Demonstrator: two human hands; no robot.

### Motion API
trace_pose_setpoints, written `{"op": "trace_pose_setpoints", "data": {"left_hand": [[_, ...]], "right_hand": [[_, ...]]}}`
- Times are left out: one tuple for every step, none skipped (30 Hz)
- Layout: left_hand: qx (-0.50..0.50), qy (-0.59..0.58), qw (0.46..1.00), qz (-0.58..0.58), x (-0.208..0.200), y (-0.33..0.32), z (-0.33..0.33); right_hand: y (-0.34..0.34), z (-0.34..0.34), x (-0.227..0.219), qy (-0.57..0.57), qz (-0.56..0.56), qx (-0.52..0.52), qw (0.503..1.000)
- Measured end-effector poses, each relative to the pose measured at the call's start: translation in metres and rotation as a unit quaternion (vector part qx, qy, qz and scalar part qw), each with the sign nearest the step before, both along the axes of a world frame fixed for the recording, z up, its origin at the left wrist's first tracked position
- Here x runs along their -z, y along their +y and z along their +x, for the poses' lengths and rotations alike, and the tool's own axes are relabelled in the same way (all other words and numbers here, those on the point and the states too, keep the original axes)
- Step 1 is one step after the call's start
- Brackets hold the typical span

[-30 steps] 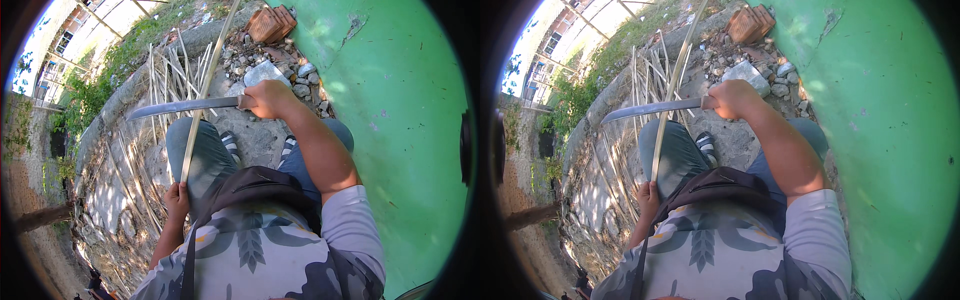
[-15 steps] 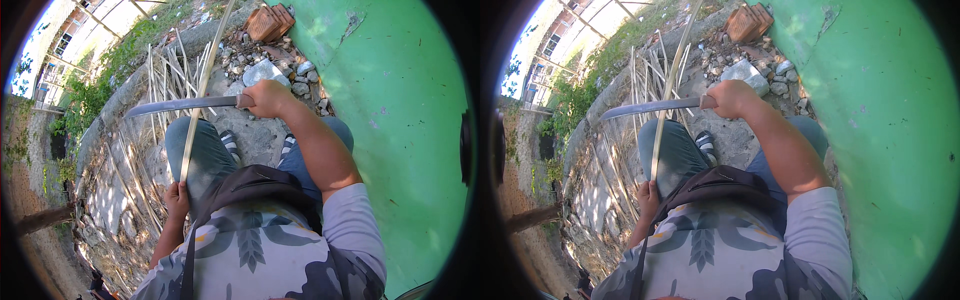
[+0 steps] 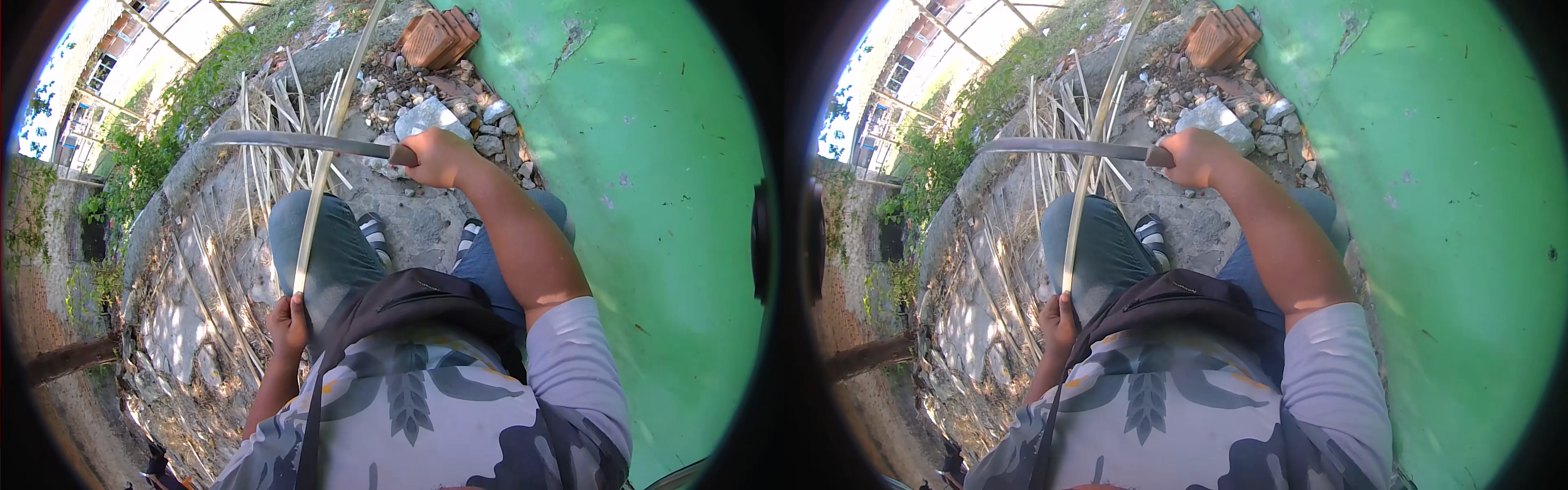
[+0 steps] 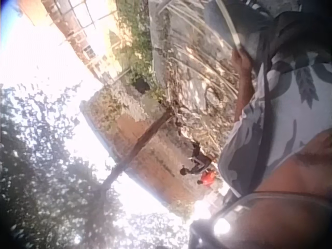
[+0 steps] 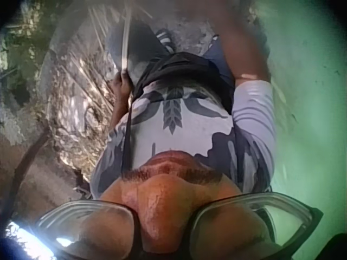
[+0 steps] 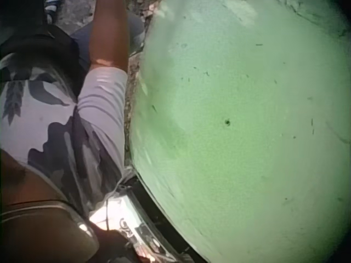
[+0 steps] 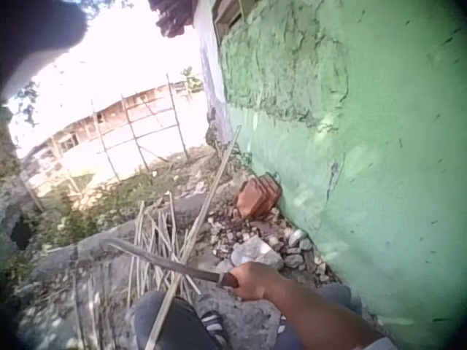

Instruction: The person holds a bamboo strip with one hand and shaves it repeatedly using a knife.

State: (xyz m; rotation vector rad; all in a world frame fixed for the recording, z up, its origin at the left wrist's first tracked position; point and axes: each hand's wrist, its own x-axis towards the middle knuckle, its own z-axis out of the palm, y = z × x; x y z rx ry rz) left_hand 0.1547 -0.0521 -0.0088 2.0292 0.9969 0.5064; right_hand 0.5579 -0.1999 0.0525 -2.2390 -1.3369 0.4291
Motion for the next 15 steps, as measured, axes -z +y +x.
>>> {"op": "trace_pose_setpoints", "data": {"left_hand": [[0.0, 0.0, 1.0, 0.0, 0.001, 0.0, 0.0], [0.003, 0.0, 1.0, 0.006, 0.002, 0.0, -0.001], [0.007, 0.001, 1.0, 0.014, 0.0, 0.0, 0.0], [0.005, 0.001, 1.0, 0.015, -0.002, -0.001, 0.001], [0.001, -0.003, 1.0, -0.003, -0.004, -0.003, 0.003], [-0.003, -0.006, 1.0, -0.022, -0.007, -0.005, 0.004], [-0.001, -0.007, 1.0, -0.023, -0.006, -0.005, 0.004], [-0.001, -0.009, 1.0, -0.03, -0.004, -0.005, 0.004], [-0.006, -0.011, 0.999, -0.036, -0.002, -0.004, 0.003], [-0.006, -0.013, 0.999, -0.036, -0.001, -0.003, 0.003], [-0.003, -0.013, 1.0, -0.028, 0.0, -0.002, 0.003], [-0.001, -0.013, 1.0, -0.02, 0.001, -0.002, 0.002], [-0.001, -0.014, 1.0, -0.02, 0.003, -0.001, 0.0], [0.0, -0.013, 1.0, -0.023, 0.005, 0.001, -0.002], [0.001, -0.012, 1.0, -0.027, 0.003, 0.0, -0.001]], "right_hand": [[0.0, -0.001, 0.0, 0.0, 0.0, 0.0, 1.0], [0.0, -0.001, 0.0, -0.032, -0.027, -0.015, 0.999], [0.0, -0.001, -0.001, -0.063, -0.052, -0.028, 0.996], [0.0, 0.001, 0.0, -0.064, -0.051, -0.03, 0.996], [0.0, 0.006, 0.001, -0.055, -0.045, -0.02, 0.997], [-0.002, 0.01, 0.003, -0.045, -0.041, -0.009, 0.998], [-0.002, 0.016, 0.009, -0.046, -0.042, -0.007, 0.998], [-0.001, 0.023, 0.019, -0.023, -0.023, 0.047, 0.998], [0.002, 0.024, 0.02, 0.001, -0.002, 0.098, 0.995], [0.0, 0.026, 0.021, -0.001, -0.001, 0.097, 0.995], [-0.003, 0.028, 0.022, 0.014, 0.011, 0.093, 0.996], [-0.005, 0.025, 0.017, 0.03, 0.023, 0.088, 0.995], [-0.005, 0.023, 0.013, 0.029, 0.023, 0.088, 0.995], [-0.004, 0.019, 0.008, 0.028, 0.004, 0.07, 0.997], [-0.003, 0.016, 0.004, 0.027, -0.016, 0.054, 0.998]]}}
